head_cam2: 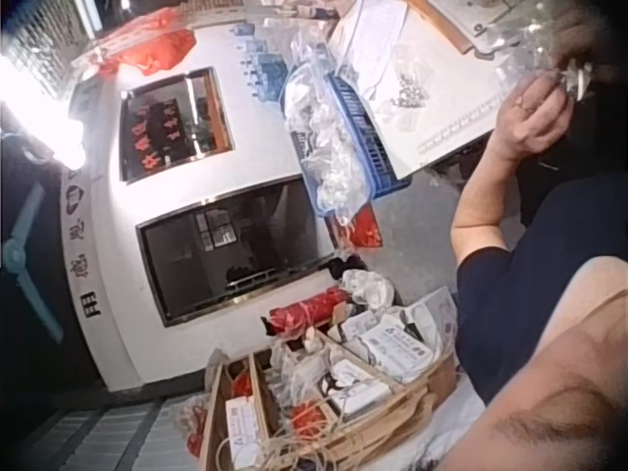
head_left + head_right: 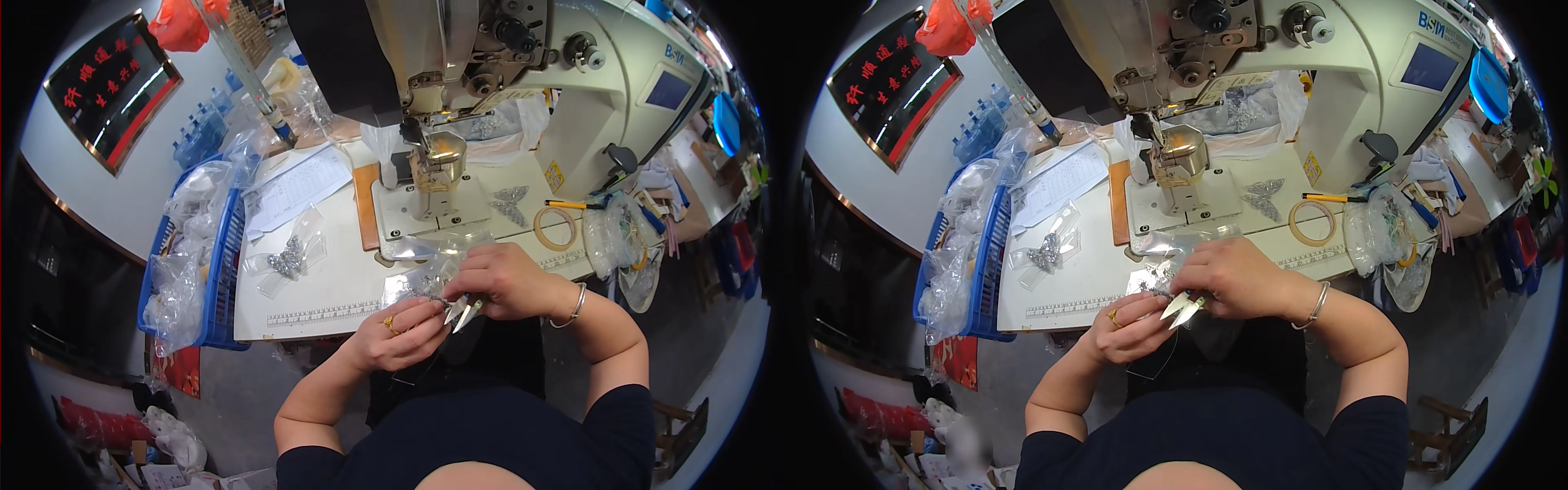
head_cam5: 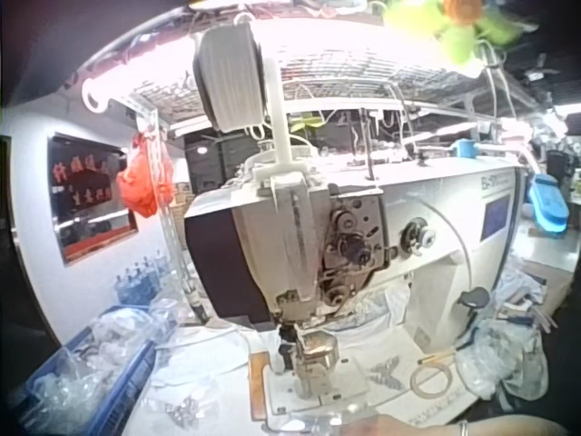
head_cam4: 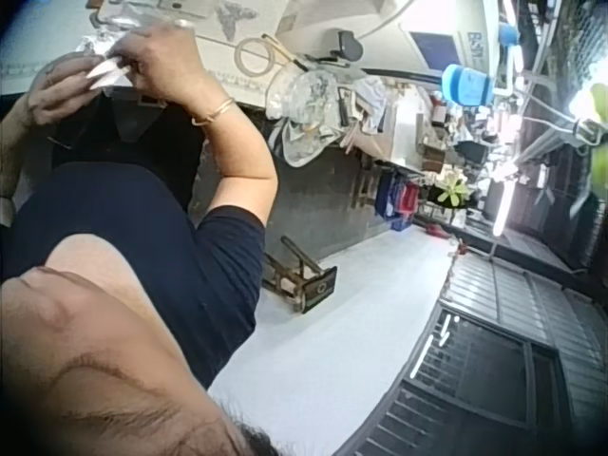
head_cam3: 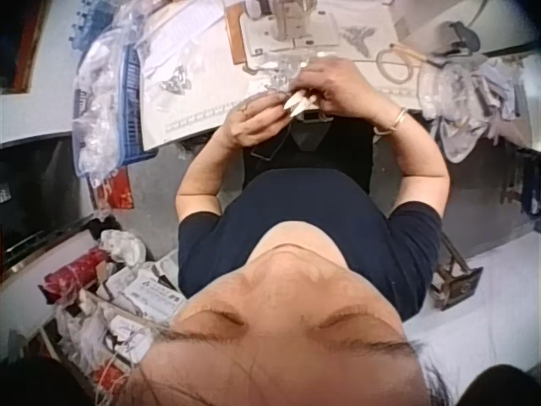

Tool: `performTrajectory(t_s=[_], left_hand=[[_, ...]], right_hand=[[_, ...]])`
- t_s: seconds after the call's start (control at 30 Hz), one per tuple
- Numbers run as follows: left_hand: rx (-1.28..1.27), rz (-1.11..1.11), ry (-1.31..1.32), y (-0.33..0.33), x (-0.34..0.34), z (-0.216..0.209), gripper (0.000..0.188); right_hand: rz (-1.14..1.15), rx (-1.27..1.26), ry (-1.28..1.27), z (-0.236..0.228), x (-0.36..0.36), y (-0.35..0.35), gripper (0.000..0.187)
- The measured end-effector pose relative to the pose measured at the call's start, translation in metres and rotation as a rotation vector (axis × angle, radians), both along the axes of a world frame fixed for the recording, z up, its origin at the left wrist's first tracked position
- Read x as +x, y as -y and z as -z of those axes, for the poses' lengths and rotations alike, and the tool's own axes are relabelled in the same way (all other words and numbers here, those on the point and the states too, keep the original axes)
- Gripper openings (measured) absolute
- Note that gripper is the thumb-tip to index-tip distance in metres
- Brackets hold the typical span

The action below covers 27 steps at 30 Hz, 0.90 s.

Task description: The person sews small silver star-shaped decorations onto clear plastic sheets using a sewing machine. They repeatedly pick up a star, position it on the plastic, and stitch it in place, then trim the thread with scissors.

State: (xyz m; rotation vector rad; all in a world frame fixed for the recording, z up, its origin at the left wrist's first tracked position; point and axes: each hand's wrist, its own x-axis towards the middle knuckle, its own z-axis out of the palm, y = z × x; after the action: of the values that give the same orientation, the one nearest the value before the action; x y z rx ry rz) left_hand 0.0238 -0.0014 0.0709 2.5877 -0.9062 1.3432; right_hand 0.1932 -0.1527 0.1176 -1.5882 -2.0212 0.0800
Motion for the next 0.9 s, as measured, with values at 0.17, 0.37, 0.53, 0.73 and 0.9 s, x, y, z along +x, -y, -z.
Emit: performTrajectory(t_s=[0.17,0.37,0.53,0.73,0.9], left_hand=[[0.012,0.007,0.019,0.002,0.0,0.008,0.019],[-0.074,-0.056,-0.032,0.0,-0.001,0.011,0.022],[-0.156,-0.081,-0.016,0.0,0.001,0.017,0.022],[-0.083,-0.095,-0.006,-0.001,0.002,0.016,0.024],[-0.213,0.086,-0.116,-0.008,-0.001,0.011,0.018]], right_hand=[[0.024,0.031,-0.022,0.016,-0.005,-0.001,0.025],[0.191,0.109,-0.629,0.033,-0.007,0.017,0.018],[0.216,0.184,-0.606,0.043,0.004,0.02,0.015],[0.49,0.135,-0.135,0.013,-0.023,0.014,0.036],[0.214,0.076,-0.067,-0.003,0.0,0.019,0.035]])
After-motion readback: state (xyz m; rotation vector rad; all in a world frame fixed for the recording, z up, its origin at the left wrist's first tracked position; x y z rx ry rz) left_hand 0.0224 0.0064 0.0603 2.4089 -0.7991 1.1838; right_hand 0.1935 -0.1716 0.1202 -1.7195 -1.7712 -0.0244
